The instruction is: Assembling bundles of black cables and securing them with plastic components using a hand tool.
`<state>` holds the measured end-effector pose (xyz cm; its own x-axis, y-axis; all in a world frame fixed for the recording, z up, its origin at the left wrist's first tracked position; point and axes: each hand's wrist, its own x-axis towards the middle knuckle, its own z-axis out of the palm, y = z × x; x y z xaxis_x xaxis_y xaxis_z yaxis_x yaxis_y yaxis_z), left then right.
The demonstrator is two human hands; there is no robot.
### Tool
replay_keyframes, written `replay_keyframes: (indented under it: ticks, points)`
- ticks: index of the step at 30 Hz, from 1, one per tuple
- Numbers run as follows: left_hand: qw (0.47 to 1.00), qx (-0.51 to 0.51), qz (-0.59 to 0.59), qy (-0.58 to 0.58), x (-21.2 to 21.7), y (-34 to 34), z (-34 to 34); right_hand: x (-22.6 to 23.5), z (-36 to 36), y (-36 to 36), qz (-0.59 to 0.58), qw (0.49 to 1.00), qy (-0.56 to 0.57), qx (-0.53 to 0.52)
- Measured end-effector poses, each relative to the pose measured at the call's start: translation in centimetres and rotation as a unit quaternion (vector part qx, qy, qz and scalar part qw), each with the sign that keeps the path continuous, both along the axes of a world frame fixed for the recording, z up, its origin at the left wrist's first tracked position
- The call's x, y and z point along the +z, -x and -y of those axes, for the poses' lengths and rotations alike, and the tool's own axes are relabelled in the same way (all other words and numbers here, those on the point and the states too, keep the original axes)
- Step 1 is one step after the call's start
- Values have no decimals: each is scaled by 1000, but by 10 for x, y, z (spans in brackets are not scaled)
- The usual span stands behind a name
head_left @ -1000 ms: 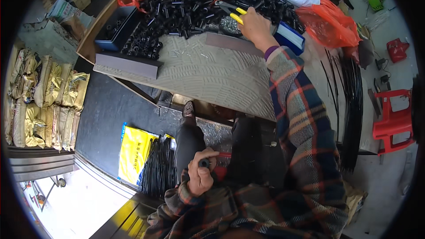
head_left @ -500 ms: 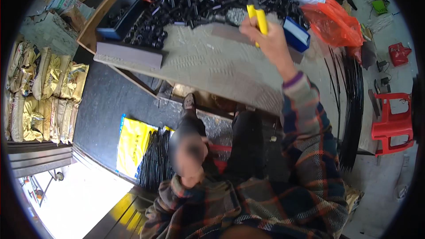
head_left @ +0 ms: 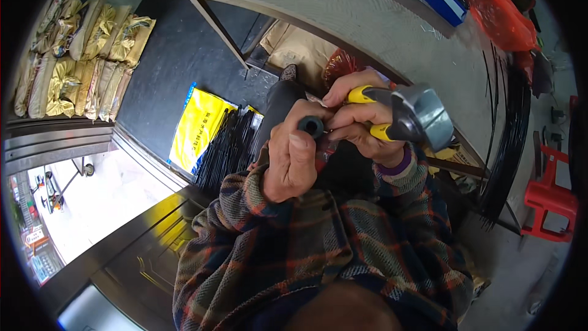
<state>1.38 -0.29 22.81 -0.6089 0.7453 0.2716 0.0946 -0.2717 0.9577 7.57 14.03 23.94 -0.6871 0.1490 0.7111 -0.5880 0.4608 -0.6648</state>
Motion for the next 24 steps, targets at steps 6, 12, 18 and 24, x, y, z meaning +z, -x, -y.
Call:
replay_keyframes:
  ticks: [6,12,18,24]
  points:
    - [997,21,-60,-45,0,-14,6,1,19,-10,-64,997,-20,-44]
    - [997,38,-48,-49,1,-17,11,-6,39,-17,-35,994,89,-57]
    - [992,52,-71,-89,-4,-14,11,-6,41,-10,-50,997,1,-66]
    - [987,118,-103,-26,-19,-3,16,-4,55,-1,10,994,75,-81]
